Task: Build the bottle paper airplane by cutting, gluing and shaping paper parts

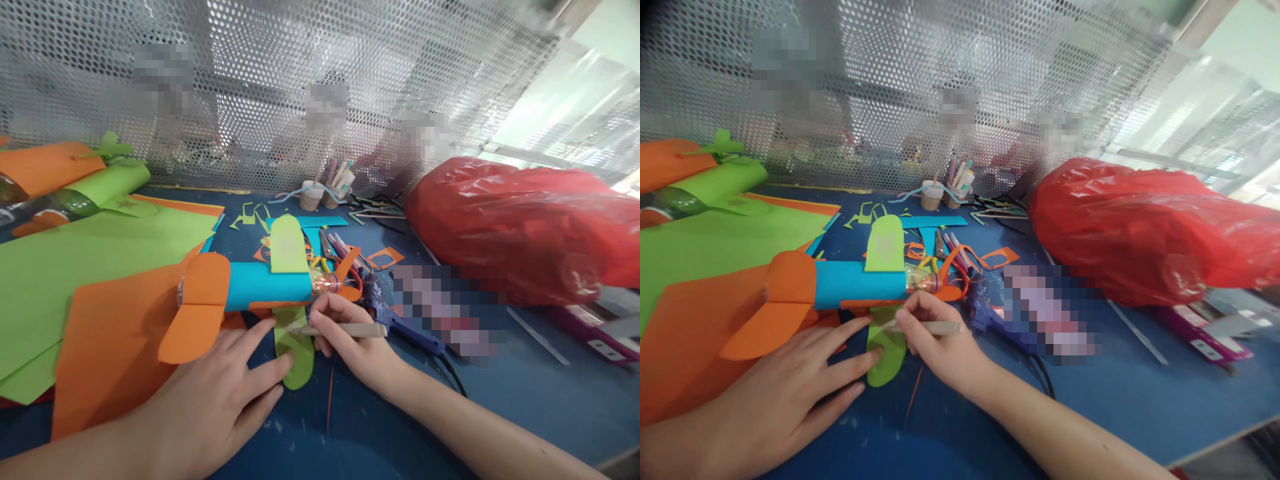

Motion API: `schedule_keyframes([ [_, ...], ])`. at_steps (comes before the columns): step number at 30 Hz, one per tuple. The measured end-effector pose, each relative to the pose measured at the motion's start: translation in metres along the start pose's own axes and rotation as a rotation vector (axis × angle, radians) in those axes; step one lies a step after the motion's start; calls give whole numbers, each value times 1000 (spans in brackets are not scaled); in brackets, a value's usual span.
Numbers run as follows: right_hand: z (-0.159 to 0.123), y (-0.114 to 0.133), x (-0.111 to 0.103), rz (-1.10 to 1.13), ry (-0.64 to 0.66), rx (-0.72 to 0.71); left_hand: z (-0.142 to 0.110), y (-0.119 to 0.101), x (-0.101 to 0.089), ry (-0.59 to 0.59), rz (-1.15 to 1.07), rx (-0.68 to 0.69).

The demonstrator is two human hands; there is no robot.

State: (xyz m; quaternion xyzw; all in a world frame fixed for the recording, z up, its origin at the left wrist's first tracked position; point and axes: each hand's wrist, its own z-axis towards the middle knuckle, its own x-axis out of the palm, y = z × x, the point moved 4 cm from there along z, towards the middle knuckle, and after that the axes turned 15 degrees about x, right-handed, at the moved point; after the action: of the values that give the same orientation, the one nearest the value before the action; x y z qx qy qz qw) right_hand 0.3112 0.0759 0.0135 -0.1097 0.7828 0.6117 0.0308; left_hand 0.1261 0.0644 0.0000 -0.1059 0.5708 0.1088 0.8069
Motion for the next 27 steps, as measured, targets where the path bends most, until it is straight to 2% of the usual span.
schedule_keyframes([
  [12, 0, 2, -3, -51, 20, -2, 1, 0, -1, 21, 9, 39],
  [19, -1, -2, -5, 127, 53, 14, -7, 4, -2, 20, 7, 59],
  [25, -4, 8, -4, -4, 74, -45, -7, -2, -9, 0, 64, 141],
  [27, -3, 8, -4, 12, 82, -42, -7, -3, -11, -2, 74, 147],
])
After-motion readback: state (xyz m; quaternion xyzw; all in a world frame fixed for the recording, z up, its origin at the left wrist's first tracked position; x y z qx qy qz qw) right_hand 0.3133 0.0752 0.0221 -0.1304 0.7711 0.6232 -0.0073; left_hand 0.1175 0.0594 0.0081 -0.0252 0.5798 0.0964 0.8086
